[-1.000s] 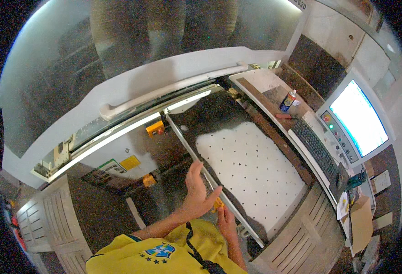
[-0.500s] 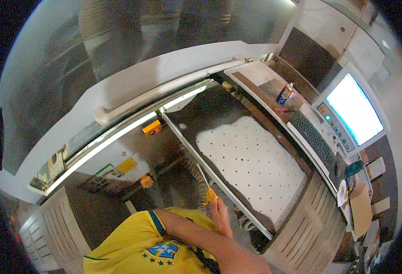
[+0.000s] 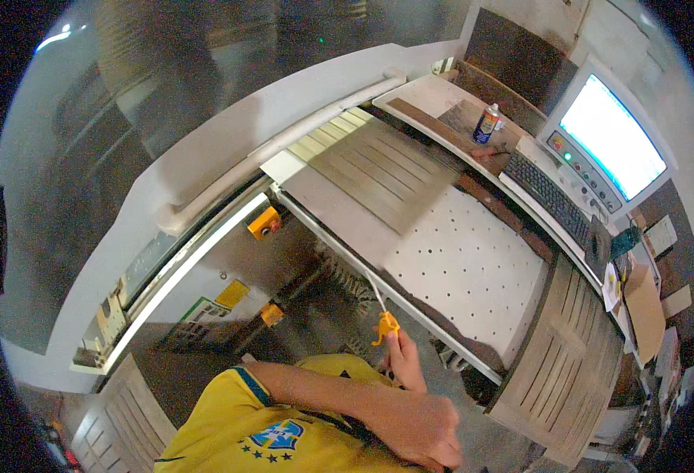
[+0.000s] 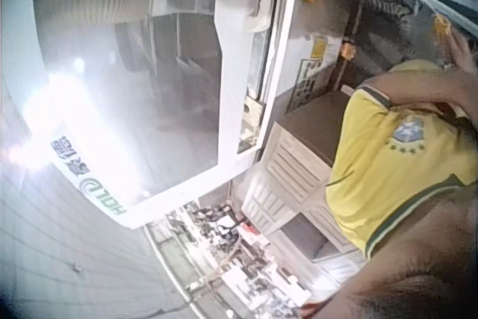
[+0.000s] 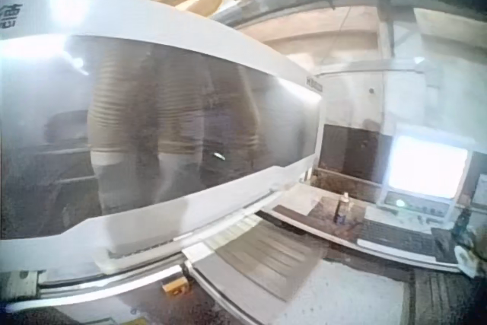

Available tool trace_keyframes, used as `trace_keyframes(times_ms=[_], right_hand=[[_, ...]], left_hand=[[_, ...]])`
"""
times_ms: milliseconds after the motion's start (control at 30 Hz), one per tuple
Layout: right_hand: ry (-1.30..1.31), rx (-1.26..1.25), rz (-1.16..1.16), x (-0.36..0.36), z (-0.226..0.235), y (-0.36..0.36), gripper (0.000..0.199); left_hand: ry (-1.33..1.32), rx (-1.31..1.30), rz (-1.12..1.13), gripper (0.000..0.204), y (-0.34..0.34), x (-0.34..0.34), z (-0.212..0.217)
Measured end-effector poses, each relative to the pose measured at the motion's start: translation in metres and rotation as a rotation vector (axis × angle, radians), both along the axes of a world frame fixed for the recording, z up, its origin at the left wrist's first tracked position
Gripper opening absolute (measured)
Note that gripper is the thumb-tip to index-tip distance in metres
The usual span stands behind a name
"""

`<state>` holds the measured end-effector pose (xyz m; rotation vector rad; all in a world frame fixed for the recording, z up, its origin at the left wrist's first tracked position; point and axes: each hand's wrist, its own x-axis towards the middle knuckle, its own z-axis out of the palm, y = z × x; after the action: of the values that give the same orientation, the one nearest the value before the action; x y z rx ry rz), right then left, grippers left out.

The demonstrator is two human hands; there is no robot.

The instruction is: The person operates a CNC router by placing wooden panels onto the machine bed, closing the lid, and waiting for the cycle to complete. They then remove the finished panels and stack them on a nearby table, repeating the process for multiple pieces.

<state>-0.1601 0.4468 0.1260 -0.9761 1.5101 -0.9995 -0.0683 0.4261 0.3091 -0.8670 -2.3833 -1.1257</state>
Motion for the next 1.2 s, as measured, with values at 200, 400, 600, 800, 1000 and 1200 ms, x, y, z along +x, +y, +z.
trace_keyframes(times_ms=[200,400,600,800,1000,1200], right_hand=[[-0.069,-0.096,-0.259,-0.03,-0.015,-0.017,0.042],[-0.07,-0.057,-0.474,-0.064,-0.052,-0.006,0.039],[0.52,-0.02,0.047,-0.032,-0.025,-0.002,0.043],[0.605,-0.017,0.326,0.003,-0.005,-0.007,0.052],[0.816,-0.483,0.311,-0.084,-0.017,-0.074,0.064],[1.319,-0.245,-0.149,-0.228,-0.102,-0.117,0.062]], left_hand=[[-0.256,0.246,0.102,0.023,-0.032,0.063,-0.045],[-0.589,0.748,-0.039,0.024,-0.064,0.105,-0.089],[-0.962,0.64,1.181,0.051,-0.096,0.116,-0.141],[-0.27,1.7,1.165,0.054,-0.077,0.081,-0.214],[0.408,1.312,1.466,0.043,-0.126,0.102,-0.136],[1.002,0.779,1.749,0.043,-0.196,0.199,-0.002]])
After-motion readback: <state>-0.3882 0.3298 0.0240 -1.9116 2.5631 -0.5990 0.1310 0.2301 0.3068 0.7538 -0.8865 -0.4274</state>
